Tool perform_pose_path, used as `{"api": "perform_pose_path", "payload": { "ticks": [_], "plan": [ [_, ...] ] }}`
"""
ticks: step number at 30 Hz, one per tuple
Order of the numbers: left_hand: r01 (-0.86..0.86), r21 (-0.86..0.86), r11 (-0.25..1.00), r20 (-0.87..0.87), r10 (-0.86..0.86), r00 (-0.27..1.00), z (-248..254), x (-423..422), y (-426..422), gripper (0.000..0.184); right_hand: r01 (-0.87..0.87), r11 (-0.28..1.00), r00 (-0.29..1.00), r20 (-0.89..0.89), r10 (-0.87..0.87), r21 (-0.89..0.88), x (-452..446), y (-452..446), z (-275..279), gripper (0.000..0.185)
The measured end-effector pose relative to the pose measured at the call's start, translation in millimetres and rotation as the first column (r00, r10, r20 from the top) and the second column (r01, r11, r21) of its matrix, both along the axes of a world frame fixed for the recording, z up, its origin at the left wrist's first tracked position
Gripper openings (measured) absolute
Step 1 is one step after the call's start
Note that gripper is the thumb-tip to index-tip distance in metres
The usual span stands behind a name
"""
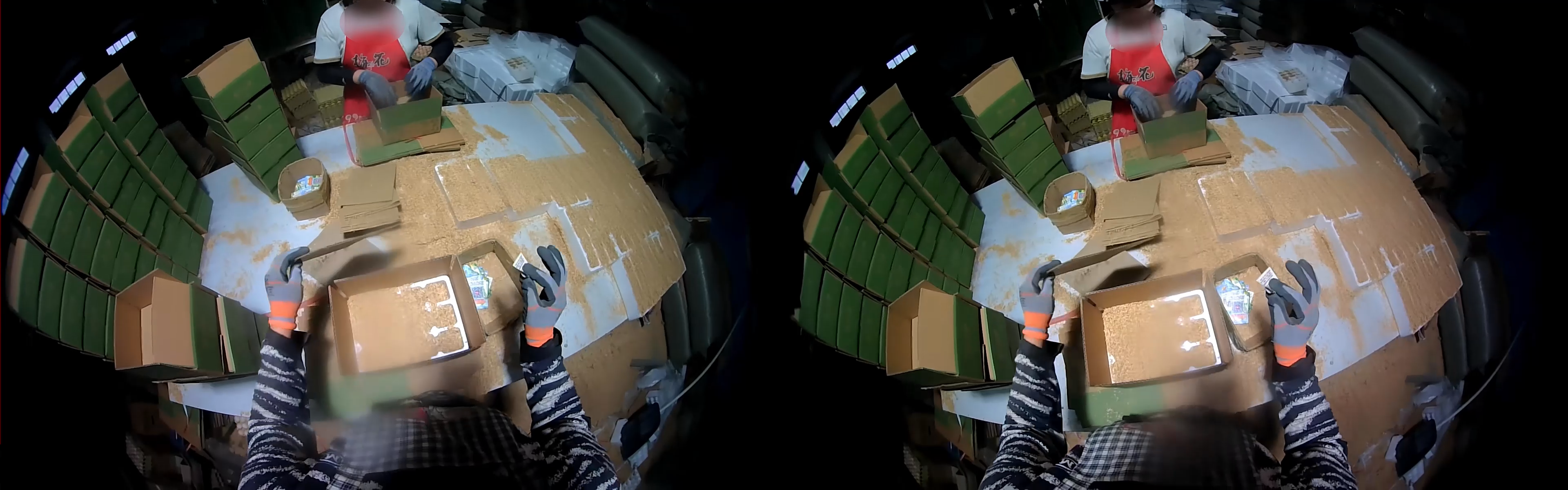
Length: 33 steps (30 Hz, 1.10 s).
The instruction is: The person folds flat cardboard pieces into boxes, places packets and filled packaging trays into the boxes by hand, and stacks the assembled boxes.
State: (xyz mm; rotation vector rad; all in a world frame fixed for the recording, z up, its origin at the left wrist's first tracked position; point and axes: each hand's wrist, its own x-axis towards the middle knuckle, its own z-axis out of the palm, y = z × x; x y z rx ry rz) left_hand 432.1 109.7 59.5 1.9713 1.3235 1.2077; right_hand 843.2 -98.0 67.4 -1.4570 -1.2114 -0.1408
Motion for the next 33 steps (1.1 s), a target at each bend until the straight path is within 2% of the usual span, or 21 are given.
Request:
{"api": "perform_pose_path", "payload": {
  "ticks": [3,5,6,8,10,11,12,14,16,18,19,20,22,24,25,26,28,29,30,32,33],
  "plan": [
    [0.076,-0.071,0.995,0.443,-0.037,0.896,24.5,5.7,-43.9,0.029,-0.184,0.981,0.963,0.214,0.166,0.068,-27.3,1.5,21.9,0.03],
    [0.095,-0.017,0.995,0.403,-0.08,0.912,37.3,13.1,-63.9,0.028,-0.448,0.866,0.766,0.404,0.499,-0.221,-52.1,5.9,26.1,0.039],
    [0.108,0.032,0.994,0.355,-0.112,0.928,40.4,17.0,-71.7,0.027,-0.453,0.761,0.635,0.432,0.641,-0.464,-63.5,13.5,21.4,0.047],
    [0.213,0.047,0.976,0.385,-0.215,0.897,30.1,22.7,-78.3,0.03,-0.316,0.789,0.703,0.428,0.568,-0.527,-67.8,13.1,4.0,0.05],
    [0.351,0.073,0.933,0.276,-0.357,0.892,13.6,26.1,-79.3,0.034,-0.109,0.921,0.932,0.283,0.226,-0.375,-54.7,8.3,-3.1,0.051],
    [0.416,0.103,0.903,0.18,-0.429,0.885,6.5,29.3,-79.4,0.033,-0.172,0.98,0.981,-0.108,0.161,-0.099,-49.9,9.2,1.4,0.05],
    [0.482,0.12,0.868,0.077,-0.493,0.867,0.6,32.5,-81.6,0.032,-0.023,0.998,0.991,-0.133,0.03,0.053,-45.6,5.2,10.3,0.052],
    [0.625,0.2,0.754,-0.191,-0.596,0.78,-0.2,42.1,-80.4,0.026,0.064,0.992,0.992,0.101,-0.076,0.111,-51.6,-8.6,37.3,0.047],
    [0.696,0.149,0.702,-0.431,-0.588,0.685,-21.8,44.2,-73.8,0.022,-0.099,0.995,0.878,0.471,0.084,0.007,-65.3,-10.2,47.1,0.038],
    [0.698,0.129,0.704,-0.548,-0.536,0.642,-41.2,47.1,-63.7,0.017,-0.439,0.852,0.67,0.529,0.521,-0.285,-85.1,-5.3,62.7,0.031],
    [0.625,0.141,0.768,-0.732,-0.344,0.588,-42.9,51.9,-60.5,0.018,-0.438,0.853,0.668,0.532,0.52,-0.284,-84.0,-2.6,55.8,0.031],
    [0.547,0.175,0.819,-0.867,-0.135,0.48,-45.0,54.4,-58.9,0.019,-0.397,0.78,0.635,0.469,0.614,-0.484,-81.2,4.9,38.4,0.025],
    [0.514,0.052,0.856,-0.918,-0.162,0.362,-38.7,53.1,-66.0,0.023,-0.233,0.539,0.624,0.301,0.721,-0.809,-75.1,14.4,11.8,0.018],
    [0.568,-0.094,0.817,-0.988,-0.149,0.051,-37.4,56.4,-78.5,0.024,0.181,0.142,0.461,0.212,0.862,-0.973,-87.0,20.4,1.8,0.024],
    [0.478,-0.23,0.848,-0.972,-0.176,-0.157,-26.5,65.3,-83.2,0.03,0.181,0.145,0.462,0.214,0.861,-0.973,-89.0,20.1,-2.7,0.024],
    [0.479,-0.226,0.848,-0.973,-0.171,-0.156,-24.1,63.7,-83.5,0.03,0.07,0.068,0.512,0.095,0.854,-0.995,-90.2,19.1,-10.3,0.028],
    [0.461,-0.172,0.871,-0.9,-0.329,0.286,-14.4,51.9,-84.1,0.04,-0.051,-0.005,0.547,-0.032,0.836,-0.999,-86.7,15.4,-10.6,0.032],
    [0.51,0.017,0.86,-0.717,-0.345,0.606,-6.5,41.5,-91.3,0.045,-0.346,0.241,0.568,0.002,0.823,-0.907,-77.1,10.0,-4.2,0.036],
    [0.443,0.177,0.879,-0.527,-0.295,0.797,-16.9,26.6,-89.8,0.055,-0.584,0.453,0.597,0.022,0.802,-0.674,-66.2,6.0,-0.1,0.04],
    [0.234,-0.099,0.967,-0.002,-0.236,0.972,-22.3,-5.2,-93.9,0.061,-0.484,0.804,0.827,0.12,0.55,-0.345,-43.1,2.2,-0.4,0.055],
    [0.28,-0.198,0.939,0.283,-0.218,0.934,-36.2,-19.6,-95.8,0.059,-0.49,0.799,0.824,0.116,0.555,-0.347,-32.4,1.3,-9.9,0.055]
  ]
}}
